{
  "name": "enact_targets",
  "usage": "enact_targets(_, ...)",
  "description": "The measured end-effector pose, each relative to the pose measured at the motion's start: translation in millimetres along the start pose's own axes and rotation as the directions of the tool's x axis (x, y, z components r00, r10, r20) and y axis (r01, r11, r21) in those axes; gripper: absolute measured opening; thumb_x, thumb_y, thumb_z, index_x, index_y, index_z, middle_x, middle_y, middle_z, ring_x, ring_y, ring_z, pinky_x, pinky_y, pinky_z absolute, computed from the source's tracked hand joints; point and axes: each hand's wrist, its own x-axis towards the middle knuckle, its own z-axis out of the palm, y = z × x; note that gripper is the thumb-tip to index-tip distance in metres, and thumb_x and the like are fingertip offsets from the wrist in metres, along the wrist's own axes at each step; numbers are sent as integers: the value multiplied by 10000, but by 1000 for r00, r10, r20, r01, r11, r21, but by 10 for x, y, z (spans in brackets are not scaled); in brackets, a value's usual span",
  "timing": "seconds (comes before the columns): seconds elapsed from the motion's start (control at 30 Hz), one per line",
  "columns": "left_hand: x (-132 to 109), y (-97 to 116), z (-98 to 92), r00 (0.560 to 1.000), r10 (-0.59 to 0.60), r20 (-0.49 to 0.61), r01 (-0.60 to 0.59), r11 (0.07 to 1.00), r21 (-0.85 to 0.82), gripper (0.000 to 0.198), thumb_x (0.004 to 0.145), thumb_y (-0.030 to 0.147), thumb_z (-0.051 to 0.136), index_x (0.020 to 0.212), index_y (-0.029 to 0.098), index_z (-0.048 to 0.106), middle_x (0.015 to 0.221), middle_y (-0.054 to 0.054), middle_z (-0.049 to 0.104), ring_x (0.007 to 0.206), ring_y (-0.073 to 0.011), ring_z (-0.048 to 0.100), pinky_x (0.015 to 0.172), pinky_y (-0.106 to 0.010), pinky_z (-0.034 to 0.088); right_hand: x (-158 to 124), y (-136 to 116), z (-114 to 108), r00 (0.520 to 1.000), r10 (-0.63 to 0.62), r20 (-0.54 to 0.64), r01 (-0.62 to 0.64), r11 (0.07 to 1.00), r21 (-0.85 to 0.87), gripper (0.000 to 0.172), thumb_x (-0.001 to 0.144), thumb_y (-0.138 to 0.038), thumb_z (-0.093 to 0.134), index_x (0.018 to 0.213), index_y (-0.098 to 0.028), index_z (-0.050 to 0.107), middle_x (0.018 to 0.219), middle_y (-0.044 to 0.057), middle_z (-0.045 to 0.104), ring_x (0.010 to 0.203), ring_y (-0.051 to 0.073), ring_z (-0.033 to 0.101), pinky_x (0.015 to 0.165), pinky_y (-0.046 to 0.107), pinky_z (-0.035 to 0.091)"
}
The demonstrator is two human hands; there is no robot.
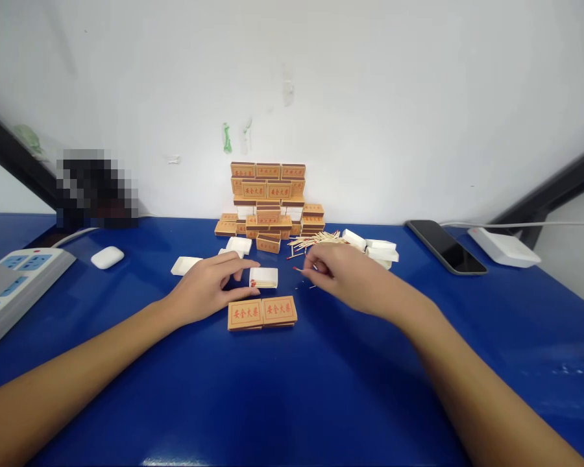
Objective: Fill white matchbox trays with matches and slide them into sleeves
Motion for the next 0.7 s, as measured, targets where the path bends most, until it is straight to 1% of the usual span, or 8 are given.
enact_targets(0.03,1,0,1,1000,-4,12,4,1000,6,381,946,441,756,1259,230,702,910,1,635,649,-121,519,616,-270,429,27,-101,25,999,-21,-29,21,1000,11,180,998,-321,545,862,-226,614,754,10,625,678,165,545,629,304,376)
enact_targets(0.17,10,0,-8,999,-10,45,9,1000,26,367,944,430,757,1247,228,706,877,7,616,673,-132,531,623,-271,424,167,-416,195,993,-117,-7,116,992,-57,112,1000,-228,542,919,-206,616,892,37,669,744,162,576,656,293,375)
enact_targets(0.3,17,7,-17,998,-12,57,11,1000,20,343,952,403,748,1242,224,705,875,6,614,691,-138,539,631,-268,419,274,-539,320,994,-109,31,113,978,-177,177,1037,-234,493,931,-179,624,975,78,688,777,181,608,652,308,374)
enact_targets(0.37,17,11,-15,998,-14,56,13,1000,20,343,954,408,745,1240,223,705,876,4,618,691,-139,540,632,-267,418,289,-542,303,992,-118,41,124,979,-164,205,1042,-227,478,919,-179,636,964,80,692,794,189,615,658,313,378)
enact_targets(0.47,9,12,-7,999,-11,42,10,1000,15,352,949,423,751,1238,226,708,878,5,624,683,-135,537,630,-266,419,270,-422,161,990,-133,-45,129,989,-78,165,1007,-208,520,901,-199,647,920,54,697,770,174,600,667,307,389)
enact_targets(0.57,3,6,-2,999,-15,33,15,1000,5,358,944,432,757,1240,235,712,886,9,629,662,-124,524,616,-262,416,229,-121,-35,979,-70,-193,60,997,-56,145,985,-264,552,900,-210,656,825,34,674,703,169,569,642,309,388)
enact_targets(0.63,7,1,1,999,-26,34,26,1000,7,361,943,433,759,1240,233,714,888,9,629,643,-117,512,608,-260,413,197,125,-119,977,2,-215,-14,998,-57,169,975,-325,566,904,-213,671,780,30,659,670,173,559,631,316,390)
enact_targets(0.7,15,-6,6,999,-33,29,33,999,7,361,945,431,756,1241,228,714,885,8,626,633,-113,501,610,-261,414,172,325,-131,979,-14,-203,3,998,-57,160,949,-325,585,905,-213,691,799,38,658,685,176,565,640,318,404)
